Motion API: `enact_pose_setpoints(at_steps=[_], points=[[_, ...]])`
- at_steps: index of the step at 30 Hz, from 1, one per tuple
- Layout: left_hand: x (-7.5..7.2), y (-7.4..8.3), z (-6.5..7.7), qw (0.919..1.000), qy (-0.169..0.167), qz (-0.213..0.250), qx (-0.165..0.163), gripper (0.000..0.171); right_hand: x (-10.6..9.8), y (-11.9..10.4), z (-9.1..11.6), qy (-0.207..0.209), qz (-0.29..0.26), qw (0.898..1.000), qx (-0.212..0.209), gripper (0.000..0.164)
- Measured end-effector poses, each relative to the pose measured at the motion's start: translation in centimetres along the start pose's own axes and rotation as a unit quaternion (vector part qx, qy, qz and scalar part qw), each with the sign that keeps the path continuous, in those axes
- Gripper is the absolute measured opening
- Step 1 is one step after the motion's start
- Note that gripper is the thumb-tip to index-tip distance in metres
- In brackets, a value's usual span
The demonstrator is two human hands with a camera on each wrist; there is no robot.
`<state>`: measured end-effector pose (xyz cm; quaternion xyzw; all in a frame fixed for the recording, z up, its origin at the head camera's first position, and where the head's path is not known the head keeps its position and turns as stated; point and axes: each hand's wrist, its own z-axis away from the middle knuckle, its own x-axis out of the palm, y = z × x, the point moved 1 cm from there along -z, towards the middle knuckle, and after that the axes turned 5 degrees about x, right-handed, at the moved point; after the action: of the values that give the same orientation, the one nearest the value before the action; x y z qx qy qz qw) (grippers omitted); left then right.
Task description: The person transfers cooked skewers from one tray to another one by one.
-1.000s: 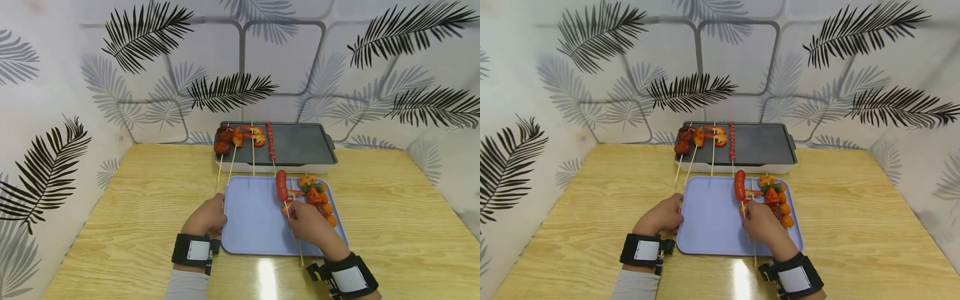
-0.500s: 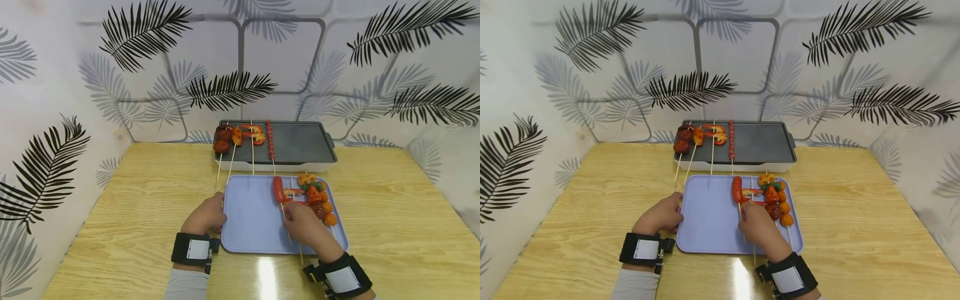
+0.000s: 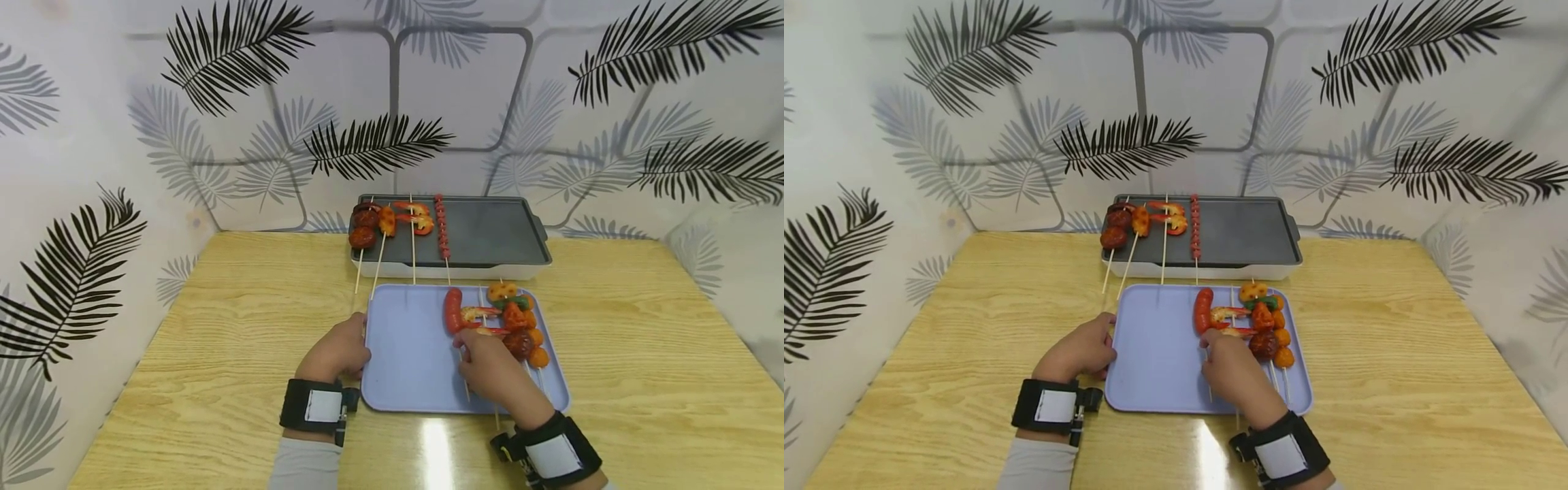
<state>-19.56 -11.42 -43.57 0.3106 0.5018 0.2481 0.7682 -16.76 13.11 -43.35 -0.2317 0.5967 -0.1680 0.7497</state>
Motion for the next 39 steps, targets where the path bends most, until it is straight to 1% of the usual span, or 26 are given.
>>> enact_pose_setpoints(at_steps=[4,11,15,21,28,31,33,36,39], points=[[0.0,-0.1,0.0,1.0000,-0.002,-0.003,0.000,0.062,-0.3,0.2,0.1,-0.006,0.006,1.000,0.013,0.024],[0.1,0.0,0.0,1.0000,-0.002,-0.006,0.000,0.062,-0.7,0.7,0.2,-0.016,-0.006,0.999,0.028,0.025],[0.1,0.2,0.1,1.0000,-0.002,-0.009,0.001,0.060,-0.6,0.8,0.2,-0.012,-0.002,0.999,0.029,0.025],[0.1,0.2,0.2,0.9999,0.002,-0.011,0.009,0.060,-0.6,0.6,0.4,-0.005,0.019,0.999,0.029,0.025],[0.2,0.2,0.0,1.0000,0.001,-0.010,0.001,0.062,-1.0,0.4,0.5,-0.012,0.028,0.999,0.042,0.034],[0.1,0.2,0.0,0.9999,0.004,-0.011,0.001,0.062,-1.4,0.4,0.6,-0.009,0.029,0.999,0.032,0.037],[0.1,0.2,0.0,0.9999,0.005,-0.010,0.001,0.062,-1.7,0.4,0.7,-0.009,0.022,1.000,0.019,0.038],[0.1,0.2,0.0,1.0000,0.003,-0.008,0.002,0.062,-2.3,0.5,0.9,-0.014,0.011,1.000,-0.017,0.037],[0.2,0.2,0.0,1.0000,0.002,-0.008,0.002,0.061,-3.0,0.7,1.2,-0.021,0.004,0.998,-0.061,0.037]])
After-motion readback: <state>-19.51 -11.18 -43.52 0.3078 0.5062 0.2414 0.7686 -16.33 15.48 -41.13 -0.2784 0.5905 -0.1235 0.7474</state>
